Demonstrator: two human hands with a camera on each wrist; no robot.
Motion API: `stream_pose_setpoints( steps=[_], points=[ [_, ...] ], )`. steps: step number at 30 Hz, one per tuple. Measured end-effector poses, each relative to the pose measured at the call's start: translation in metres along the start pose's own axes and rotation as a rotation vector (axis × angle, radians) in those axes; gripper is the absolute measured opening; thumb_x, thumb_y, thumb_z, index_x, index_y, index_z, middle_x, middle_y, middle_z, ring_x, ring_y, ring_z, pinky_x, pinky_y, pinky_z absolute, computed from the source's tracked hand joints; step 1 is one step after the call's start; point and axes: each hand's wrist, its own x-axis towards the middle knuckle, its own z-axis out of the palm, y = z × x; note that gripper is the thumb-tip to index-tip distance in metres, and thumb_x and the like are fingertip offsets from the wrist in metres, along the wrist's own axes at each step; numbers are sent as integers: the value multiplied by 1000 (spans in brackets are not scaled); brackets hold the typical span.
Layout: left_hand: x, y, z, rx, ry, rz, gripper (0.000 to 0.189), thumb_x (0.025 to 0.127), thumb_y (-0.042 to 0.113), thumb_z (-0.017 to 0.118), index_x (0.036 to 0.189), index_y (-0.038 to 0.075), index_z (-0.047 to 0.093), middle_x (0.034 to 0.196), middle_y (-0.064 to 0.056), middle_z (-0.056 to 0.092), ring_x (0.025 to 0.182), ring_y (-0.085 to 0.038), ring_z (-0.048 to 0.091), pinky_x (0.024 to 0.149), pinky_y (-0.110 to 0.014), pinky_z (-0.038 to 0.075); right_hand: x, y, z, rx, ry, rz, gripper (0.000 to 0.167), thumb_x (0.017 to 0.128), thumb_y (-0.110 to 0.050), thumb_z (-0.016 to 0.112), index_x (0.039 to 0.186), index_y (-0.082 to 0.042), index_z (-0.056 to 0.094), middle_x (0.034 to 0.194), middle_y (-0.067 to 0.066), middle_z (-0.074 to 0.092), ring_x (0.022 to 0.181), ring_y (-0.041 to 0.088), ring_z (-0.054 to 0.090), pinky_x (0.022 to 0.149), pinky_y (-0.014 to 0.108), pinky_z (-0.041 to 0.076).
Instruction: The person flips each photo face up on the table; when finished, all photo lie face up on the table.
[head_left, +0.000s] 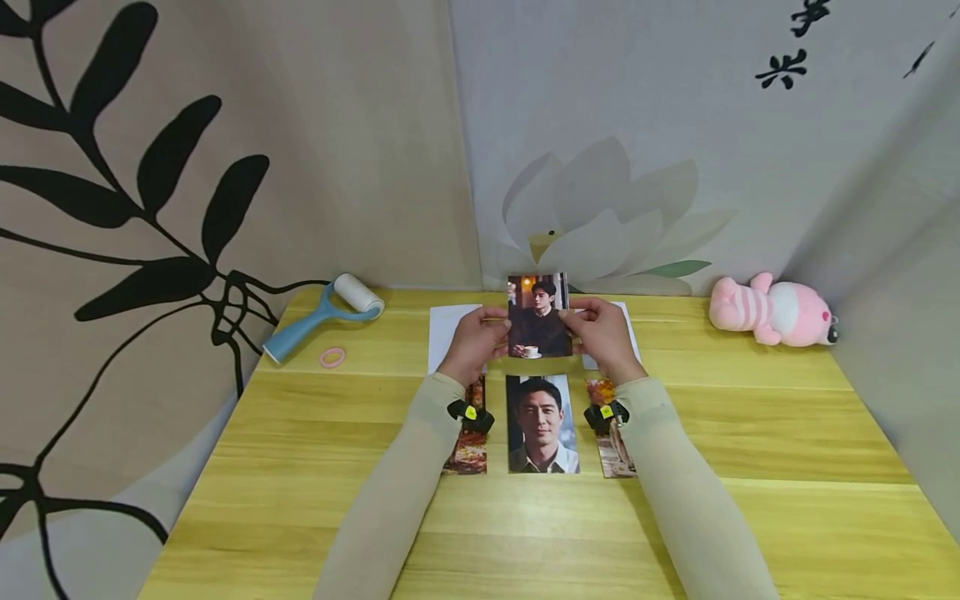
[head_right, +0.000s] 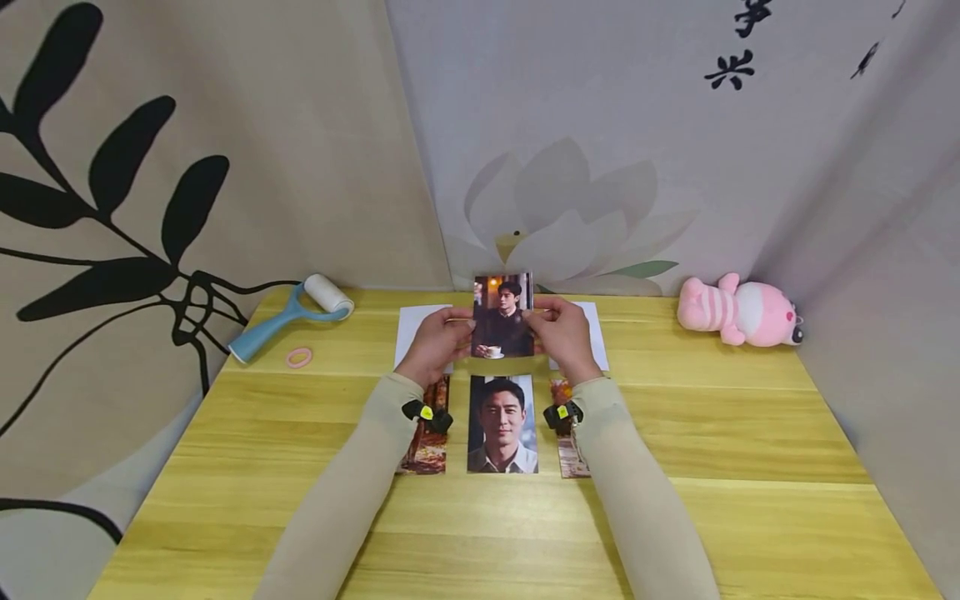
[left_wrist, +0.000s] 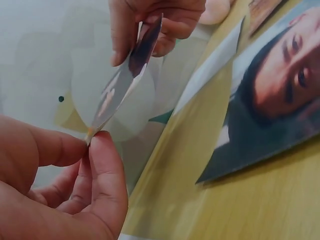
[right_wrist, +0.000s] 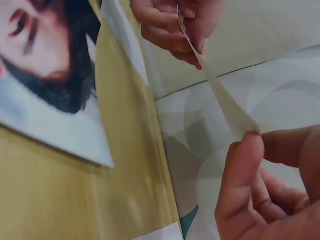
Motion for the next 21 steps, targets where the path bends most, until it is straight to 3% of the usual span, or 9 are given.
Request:
stream_pose_setpoints(
  steps=[8, 14, 21],
  points=[
    [-3, -2, -4, 86, -10, 5, 31, 104, 12, 64, 135, 7, 65, 121, -11, 67, 94, -17, 65, 83, -32, 62, 4, 7, -1, -20, -15, 13, 36, 104, -15, 67, 136, 1, 67, 95, 4, 66, 67, 8, 67, 57, 28, 62],
    [-4, -5, -6, 165, -15, -7, 36, 103, 5, 61, 139, 4, 66, 131, -17, 68, 97, -20, 71, 85, -33, 64, 8, 14, 0, -97, -17, 24, 37, 103, -12, 66, 137, 1, 67, 99, 6, 64, 71, 9, 63, 57, 26, 61],
    [-6, -7, -8, 172, -69, -50, 41, 106, 4, 57, 147, 1, 59, 146, -20, 62, 122, -33, 69, 94, -34, 62, 11, 23, -1, -201, -64, 31, 38, 102, -9, 66, 139, 1, 66, 113, 19, 69, 81, 17, 69, 61, 30, 63]
  ],
)
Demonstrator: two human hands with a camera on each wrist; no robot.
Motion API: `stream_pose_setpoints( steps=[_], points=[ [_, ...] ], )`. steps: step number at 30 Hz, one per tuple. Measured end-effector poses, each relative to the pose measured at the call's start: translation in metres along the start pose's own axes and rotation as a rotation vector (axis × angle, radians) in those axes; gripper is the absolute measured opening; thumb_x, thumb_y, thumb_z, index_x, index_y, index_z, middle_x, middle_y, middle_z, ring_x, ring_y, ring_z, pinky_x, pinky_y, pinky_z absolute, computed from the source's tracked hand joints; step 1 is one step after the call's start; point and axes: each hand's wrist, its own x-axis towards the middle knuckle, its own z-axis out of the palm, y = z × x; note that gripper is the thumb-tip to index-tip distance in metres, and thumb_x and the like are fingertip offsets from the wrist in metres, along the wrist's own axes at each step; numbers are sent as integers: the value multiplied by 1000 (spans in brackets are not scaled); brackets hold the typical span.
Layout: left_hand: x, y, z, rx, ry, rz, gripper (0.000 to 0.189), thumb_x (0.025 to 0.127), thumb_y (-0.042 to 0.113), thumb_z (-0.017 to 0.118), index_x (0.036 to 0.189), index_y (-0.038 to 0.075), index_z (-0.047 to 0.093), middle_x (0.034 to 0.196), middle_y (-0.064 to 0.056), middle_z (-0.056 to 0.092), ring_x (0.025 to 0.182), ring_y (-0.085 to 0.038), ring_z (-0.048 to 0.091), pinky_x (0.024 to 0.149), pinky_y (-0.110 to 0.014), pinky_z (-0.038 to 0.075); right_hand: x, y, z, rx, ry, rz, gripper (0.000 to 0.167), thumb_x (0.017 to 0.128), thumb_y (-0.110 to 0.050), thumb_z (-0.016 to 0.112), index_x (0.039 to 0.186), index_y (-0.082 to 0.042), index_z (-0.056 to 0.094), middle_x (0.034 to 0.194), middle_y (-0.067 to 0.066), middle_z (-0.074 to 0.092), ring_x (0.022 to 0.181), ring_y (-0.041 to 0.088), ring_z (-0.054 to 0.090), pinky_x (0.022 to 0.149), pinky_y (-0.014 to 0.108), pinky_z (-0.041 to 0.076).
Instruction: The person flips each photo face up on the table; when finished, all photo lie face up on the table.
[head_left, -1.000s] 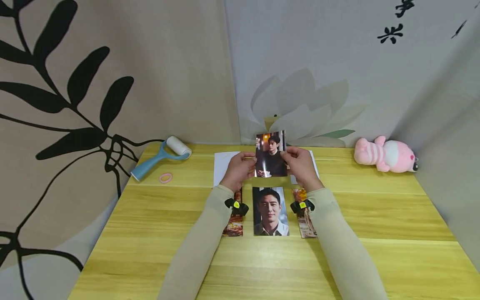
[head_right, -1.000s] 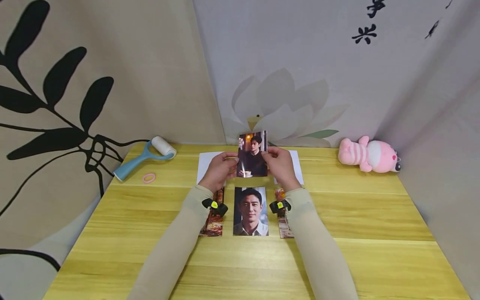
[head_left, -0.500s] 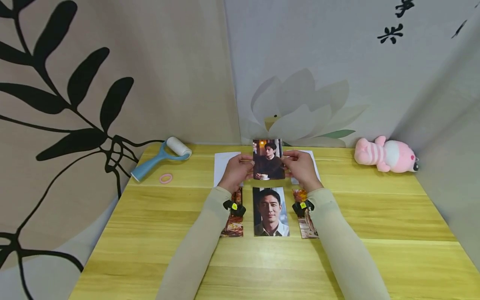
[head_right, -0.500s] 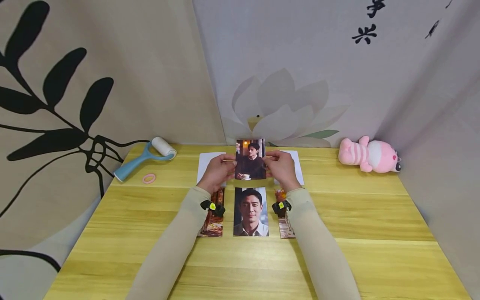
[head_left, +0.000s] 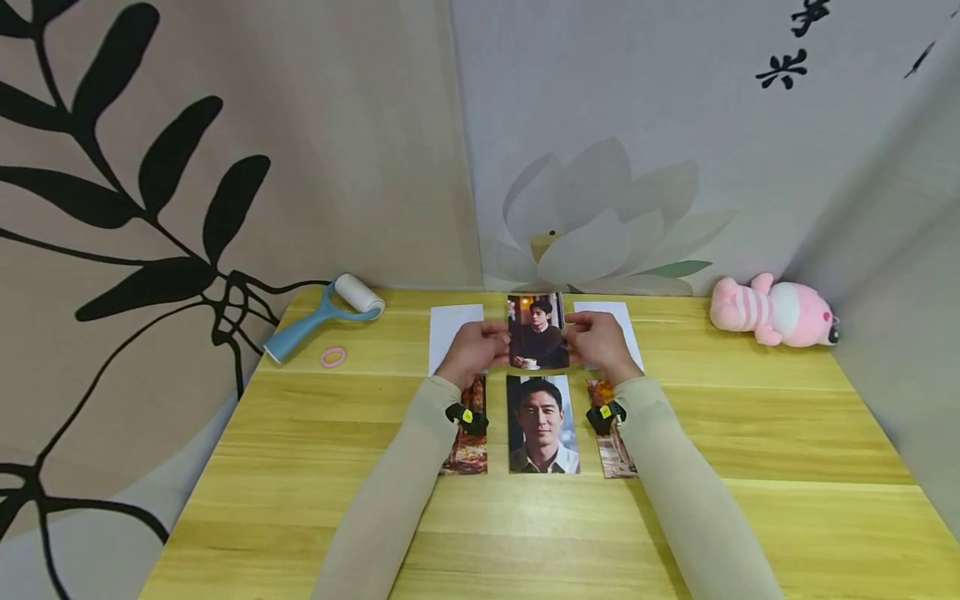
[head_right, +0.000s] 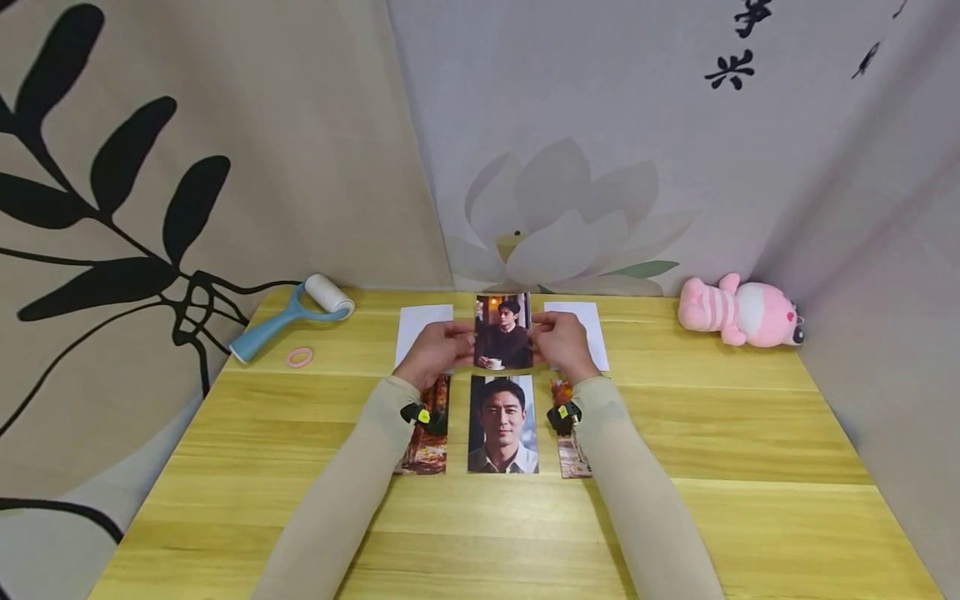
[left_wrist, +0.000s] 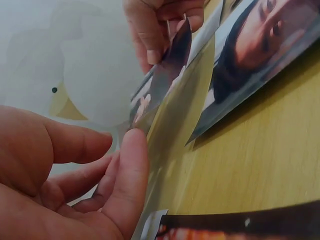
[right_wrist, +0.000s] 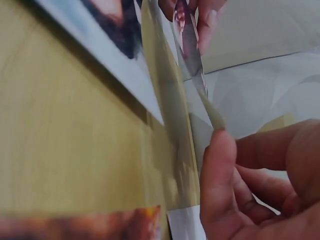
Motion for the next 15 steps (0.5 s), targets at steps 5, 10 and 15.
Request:
stream_pose_setpoints(
  steps=[5, 10, 15],
  points=[
    [-4, 2, -1, 45, -20, -18, 43, 109, 9, 56, 151, 0, 55, 149, -19, 60, 123, -32, 69, 97, -34, 61, 2, 3, 0, -12, -9, 6, 39, 101, -8, 70, 139, 0, 66, 117, 20, 71, 85, 18, 70, 63, 31, 64],
    [-4, 0, -2, 80, -30, -22, 46, 109, 13, 57, 153, 0, 52, 149, -18, 60, 124, -30, 69, 97, -33, 61, 3, 6, 3, -17, -3, -1, 36, 99, -7, 70, 133, 1, 68, 118, 21, 73, 83, 16, 70, 63, 33, 65],
    [-5, 0, -3, 85, -29, -16, 48, 108, 14, 57, 154, 0, 52, 151, -18, 60, 127, -31, 68, 99, -34, 61, 2, 7, 5, 0, -2, 9, 34, 99, -10, 72, 130, 2, 69, 115, 23, 75, 84, 19, 73, 64, 34, 65]
  ],
)
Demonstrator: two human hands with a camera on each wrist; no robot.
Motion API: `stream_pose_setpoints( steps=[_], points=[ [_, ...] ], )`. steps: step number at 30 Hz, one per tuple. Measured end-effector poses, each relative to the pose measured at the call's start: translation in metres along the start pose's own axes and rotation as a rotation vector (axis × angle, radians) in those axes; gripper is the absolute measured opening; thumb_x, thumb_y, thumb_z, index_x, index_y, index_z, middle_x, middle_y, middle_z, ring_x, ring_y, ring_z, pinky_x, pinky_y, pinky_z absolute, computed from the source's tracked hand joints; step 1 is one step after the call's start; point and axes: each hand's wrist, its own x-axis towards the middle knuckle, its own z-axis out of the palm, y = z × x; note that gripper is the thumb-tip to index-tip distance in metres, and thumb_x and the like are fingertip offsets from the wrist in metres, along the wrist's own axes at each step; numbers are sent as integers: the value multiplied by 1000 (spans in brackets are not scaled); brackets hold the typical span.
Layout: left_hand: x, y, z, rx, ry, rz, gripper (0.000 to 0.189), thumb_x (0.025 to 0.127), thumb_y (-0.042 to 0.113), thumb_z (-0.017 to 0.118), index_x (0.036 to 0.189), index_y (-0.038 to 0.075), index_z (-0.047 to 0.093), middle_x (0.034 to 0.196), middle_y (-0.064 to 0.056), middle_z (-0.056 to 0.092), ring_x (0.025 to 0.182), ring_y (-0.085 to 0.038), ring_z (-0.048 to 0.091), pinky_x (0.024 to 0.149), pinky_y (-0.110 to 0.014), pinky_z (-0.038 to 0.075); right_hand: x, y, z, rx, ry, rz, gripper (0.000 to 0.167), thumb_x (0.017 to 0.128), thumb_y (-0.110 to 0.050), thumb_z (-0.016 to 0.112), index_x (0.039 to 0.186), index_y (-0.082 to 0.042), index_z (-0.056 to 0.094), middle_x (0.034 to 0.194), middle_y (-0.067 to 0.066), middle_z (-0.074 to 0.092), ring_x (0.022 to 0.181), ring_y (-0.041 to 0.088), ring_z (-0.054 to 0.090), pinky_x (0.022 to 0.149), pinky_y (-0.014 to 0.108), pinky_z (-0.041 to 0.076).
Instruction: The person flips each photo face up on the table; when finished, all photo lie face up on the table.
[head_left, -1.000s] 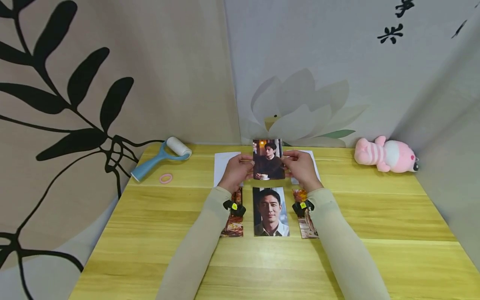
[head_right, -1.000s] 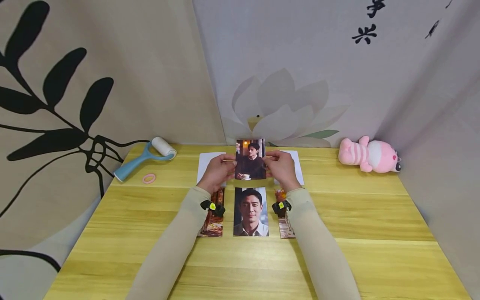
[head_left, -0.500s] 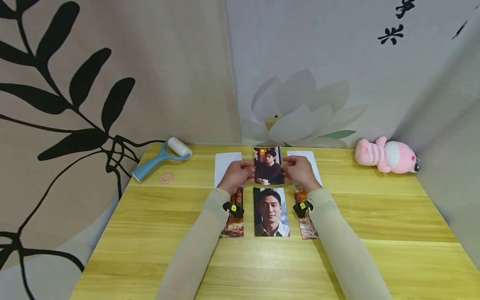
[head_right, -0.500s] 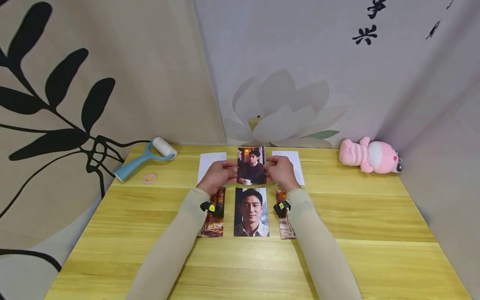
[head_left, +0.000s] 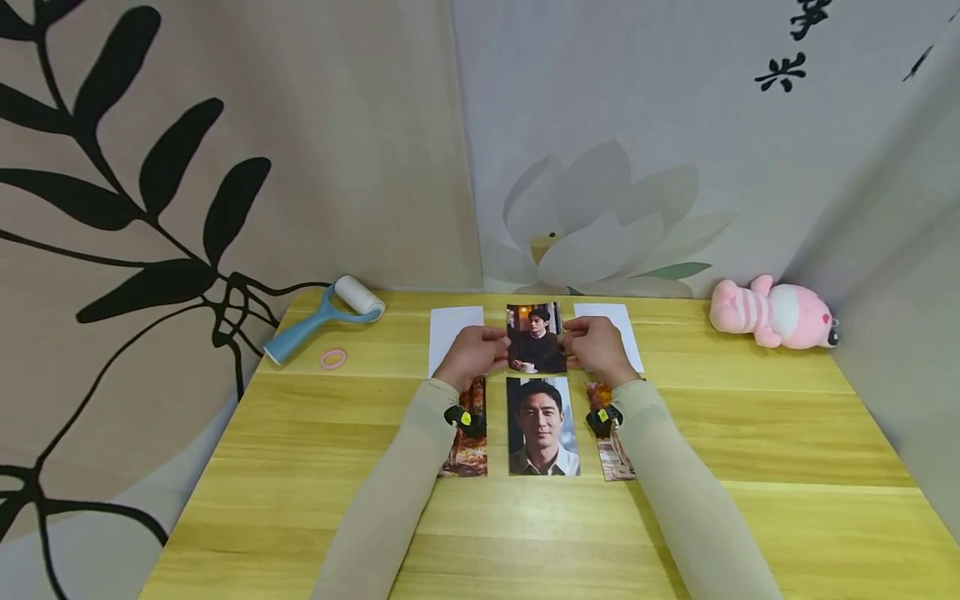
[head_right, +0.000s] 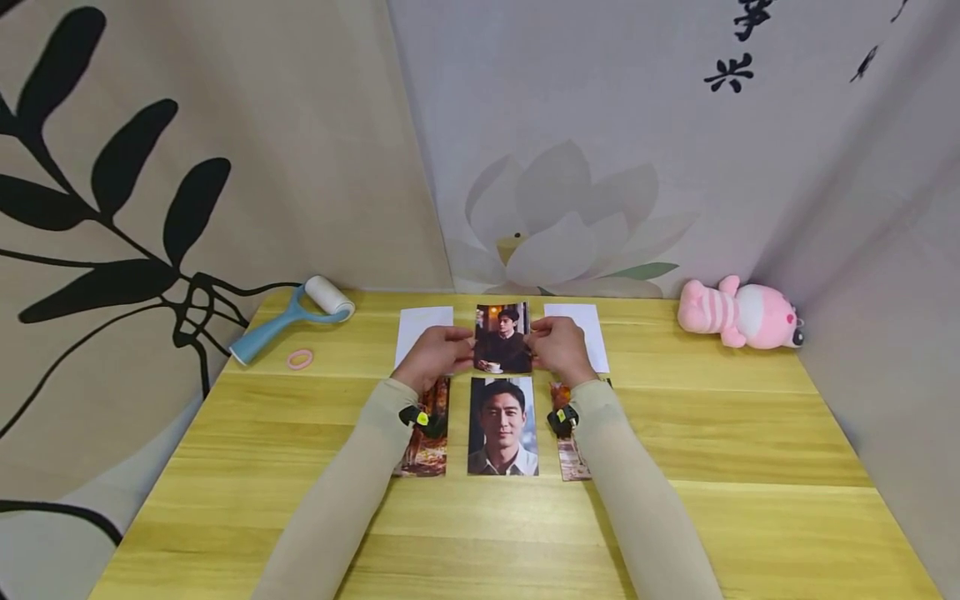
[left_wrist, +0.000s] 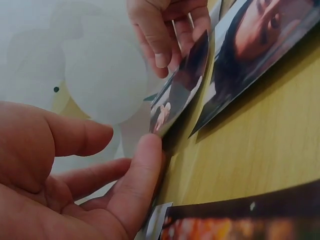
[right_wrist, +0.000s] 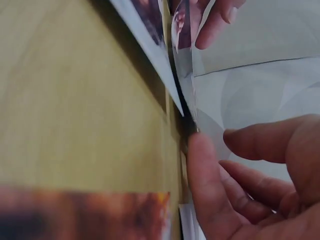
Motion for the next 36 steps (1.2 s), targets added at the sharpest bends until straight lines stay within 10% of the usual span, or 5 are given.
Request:
stream_pose_setpoints(
  steps=[16, 25, 36],
  points=[
    [-2, 6, -3, 53, 31, -9, 48, 107, 24, 63, 149, 0, 57, 129, -20, 69, 117, -29, 73, 94, -33, 63, -4, -5, -3, -42, -13, 10, 36, 101, -18, 68, 131, 1, 68, 116, 23, 75, 85, 22, 75, 67, 34, 66],
    [-8, 8, -11, 99, 33, 50, 41, 108, 22, 59, 142, 0, 63, 121, -22, 72, 85, -16, 70, 77, -30, 61, -12, -13, -6, -86, -7, -22, 37, 102, -26, 69, 131, -2, 69, 117, 20, 74, 89, 29, 76, 73, 38, 66],
    [-23, 14, -39, 74, 64, 39, 44, 109, 32, 61, 145, 6, 61, 140, -16, 64, 125, -31, 66, 107, -45, 57, -23, -43, 9, -56, -40, -133, 36, 105, -27, 67, 130, -1, 71, 119, 26, 74, 103, 41, 75, 72, 32, 65]
  ],
)
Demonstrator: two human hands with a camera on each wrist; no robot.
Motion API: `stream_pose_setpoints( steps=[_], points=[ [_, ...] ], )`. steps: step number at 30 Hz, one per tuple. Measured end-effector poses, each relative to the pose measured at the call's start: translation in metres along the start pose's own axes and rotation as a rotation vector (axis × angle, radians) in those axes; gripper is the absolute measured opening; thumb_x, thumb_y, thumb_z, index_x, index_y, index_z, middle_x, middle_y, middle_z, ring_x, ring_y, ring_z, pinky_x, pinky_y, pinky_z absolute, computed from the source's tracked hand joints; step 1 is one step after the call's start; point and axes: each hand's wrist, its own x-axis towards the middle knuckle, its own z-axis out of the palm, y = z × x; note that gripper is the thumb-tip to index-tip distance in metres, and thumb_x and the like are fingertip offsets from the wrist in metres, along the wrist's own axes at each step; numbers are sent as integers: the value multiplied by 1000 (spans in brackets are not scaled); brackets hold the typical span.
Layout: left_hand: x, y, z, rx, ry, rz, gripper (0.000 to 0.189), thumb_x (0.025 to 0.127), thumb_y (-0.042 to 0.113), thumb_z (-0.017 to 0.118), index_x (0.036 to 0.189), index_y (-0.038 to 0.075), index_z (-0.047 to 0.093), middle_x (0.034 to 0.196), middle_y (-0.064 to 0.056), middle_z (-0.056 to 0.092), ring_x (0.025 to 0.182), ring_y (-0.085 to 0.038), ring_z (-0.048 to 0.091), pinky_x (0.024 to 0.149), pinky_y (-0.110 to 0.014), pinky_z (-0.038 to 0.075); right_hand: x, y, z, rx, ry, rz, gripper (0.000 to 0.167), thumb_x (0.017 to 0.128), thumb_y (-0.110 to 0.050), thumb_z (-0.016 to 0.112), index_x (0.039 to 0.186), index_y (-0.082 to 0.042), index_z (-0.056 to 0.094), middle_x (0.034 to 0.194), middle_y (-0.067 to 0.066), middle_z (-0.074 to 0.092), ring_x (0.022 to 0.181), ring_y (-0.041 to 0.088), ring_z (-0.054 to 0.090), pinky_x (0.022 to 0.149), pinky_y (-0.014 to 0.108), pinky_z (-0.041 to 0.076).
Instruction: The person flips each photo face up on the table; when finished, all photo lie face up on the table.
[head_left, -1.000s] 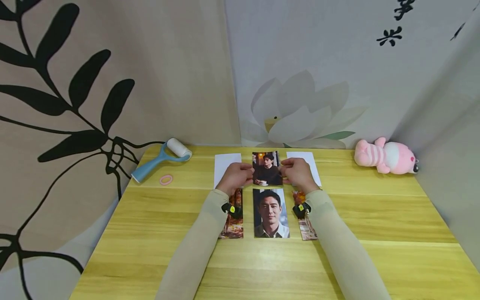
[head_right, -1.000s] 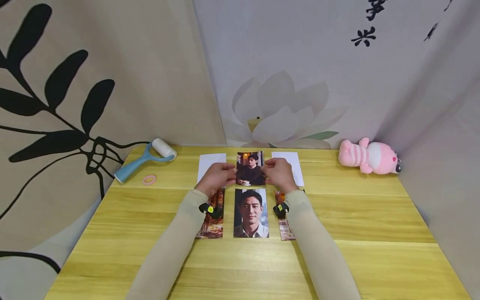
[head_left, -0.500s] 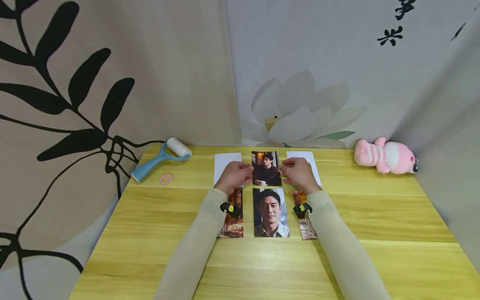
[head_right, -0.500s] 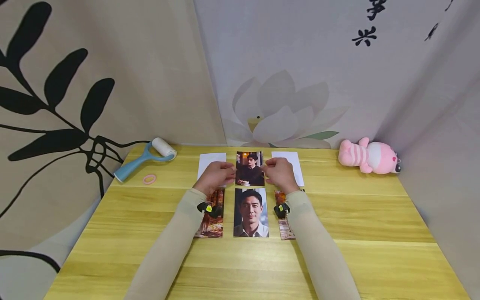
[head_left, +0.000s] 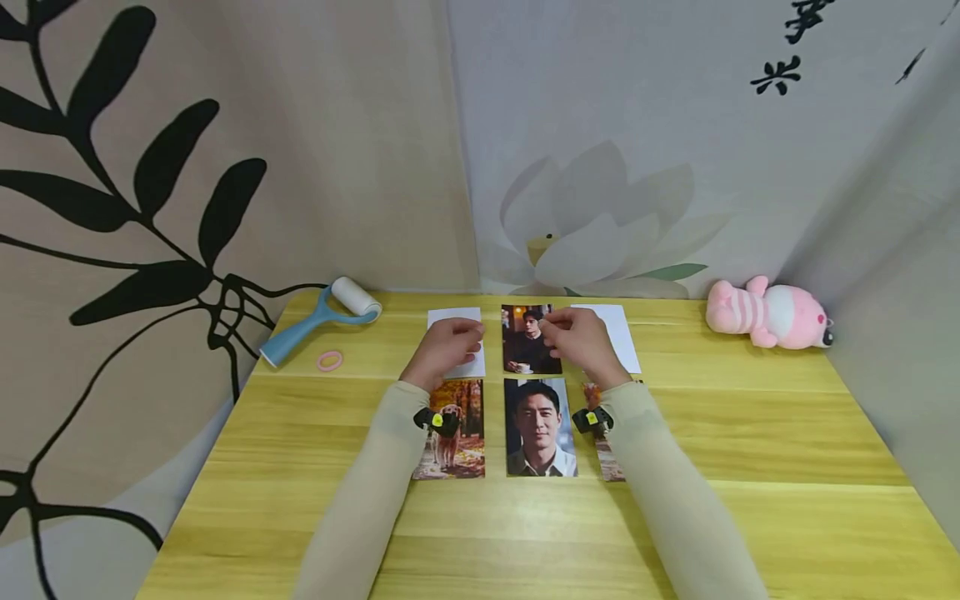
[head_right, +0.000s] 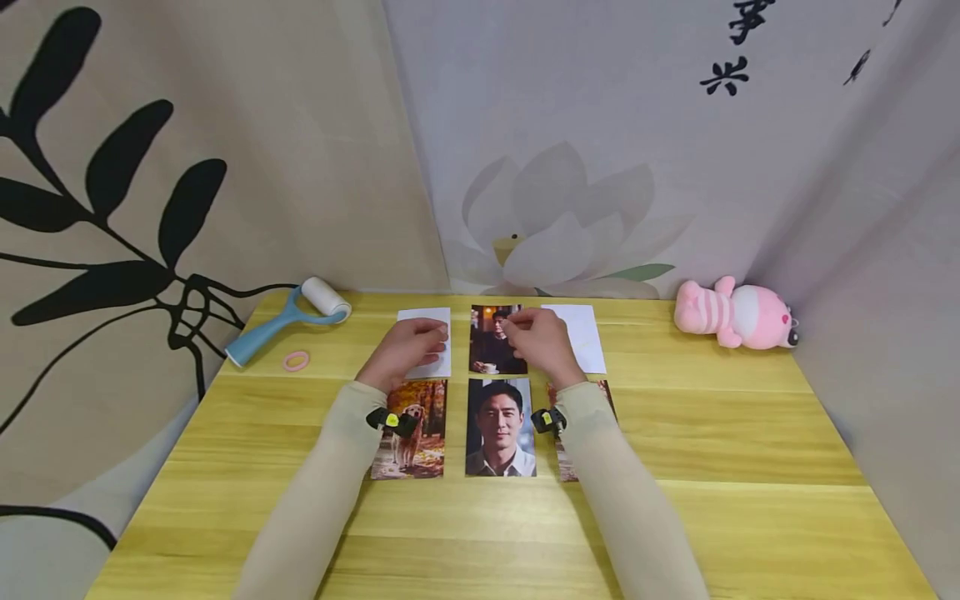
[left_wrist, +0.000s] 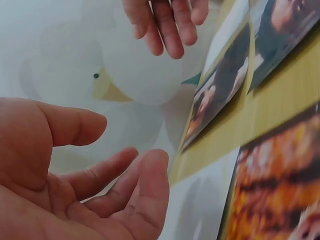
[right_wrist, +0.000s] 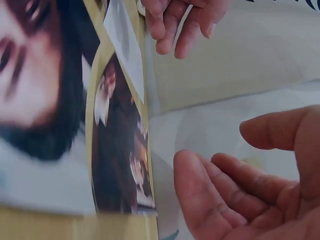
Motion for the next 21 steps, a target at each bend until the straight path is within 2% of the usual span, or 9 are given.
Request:
stream_pose_setpoints(
  steps=[8, 14, 21],
  points=[
    [-10, -3, -26, 31, 40, -10, 45, 109, 36, 61, 144, 8, 61, 144, -16, 62, 130, -34, 62, 111, -51, 53, 2, -10, 29, 36, -59, -48, 37, 106, -28, 65, 131, -2, 70, 122, 23, 74, 102, 39, 75, 80, 39, 66],
    [-13, -6, -43, -26, 87, -24, 46, 109, 32, 59, 146, 4, 58, 146, -20, 59, 133, -35, 59, 114, -50, 50, 3, -17, 50, 52, -89, -69, 39, 107, -24, 63, 137, 1, 66, 121, 24, 74, 101, 37, 76, 82, 38, 65],
    [-14, -14, -55, -16, 122, -32, 48, 110, 30, 57, 149, 2, 56, 149, -19, 57, 136, -36, 55, 115, -49, 49, 9, -20, 68, 188, -212, -20, 48, 108, -25, 59, 146, 5, 56, 135, 27, 66, 118, 41, 70, 95, 41, 63]
  ],
)
